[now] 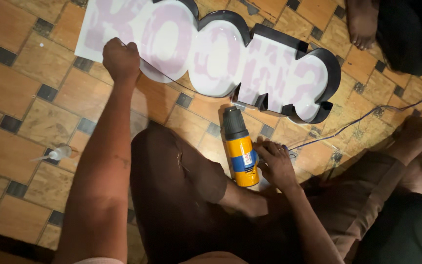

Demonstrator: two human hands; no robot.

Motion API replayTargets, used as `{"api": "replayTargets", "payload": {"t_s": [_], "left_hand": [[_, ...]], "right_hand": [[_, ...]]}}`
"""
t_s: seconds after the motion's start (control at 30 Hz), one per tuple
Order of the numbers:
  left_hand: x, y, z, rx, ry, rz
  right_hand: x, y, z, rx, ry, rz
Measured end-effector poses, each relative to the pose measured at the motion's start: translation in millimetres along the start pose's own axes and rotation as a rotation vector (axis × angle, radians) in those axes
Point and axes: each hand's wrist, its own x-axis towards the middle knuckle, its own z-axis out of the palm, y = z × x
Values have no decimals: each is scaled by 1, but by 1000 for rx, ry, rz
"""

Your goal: The person sits on the floor and assembles large white letters spelling 'BOOMER' by applying a black border strip to the edges. They use a heat gun to warm the strip and press it into place with their fingers.

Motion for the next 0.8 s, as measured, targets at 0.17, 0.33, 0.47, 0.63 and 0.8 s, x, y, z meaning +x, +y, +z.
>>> {"api": "replayTargets", "payload": {"t_s": [0.17, 0.33, 0.47, 0.63, 0.8], "left_hand": [[-12, -2, 10, -110, -42, -139], [-24, -15, 3, -330, -168, -326], [-26, -20, 0, -802, -266, -516], [-42, -15, 8, -553, -205, -381], [-38, -2, 8, -61, -115, -51]], "right_hand": [[-1, 3, 1, -31, 3, -17], [-1, 6, 4, -21, -20, 4], [-2, 7, 4, -14, 0, -6], [-3, 7, 5, -12, -6, 3], [-1, 8, 5, -17, -5, -10]]}}
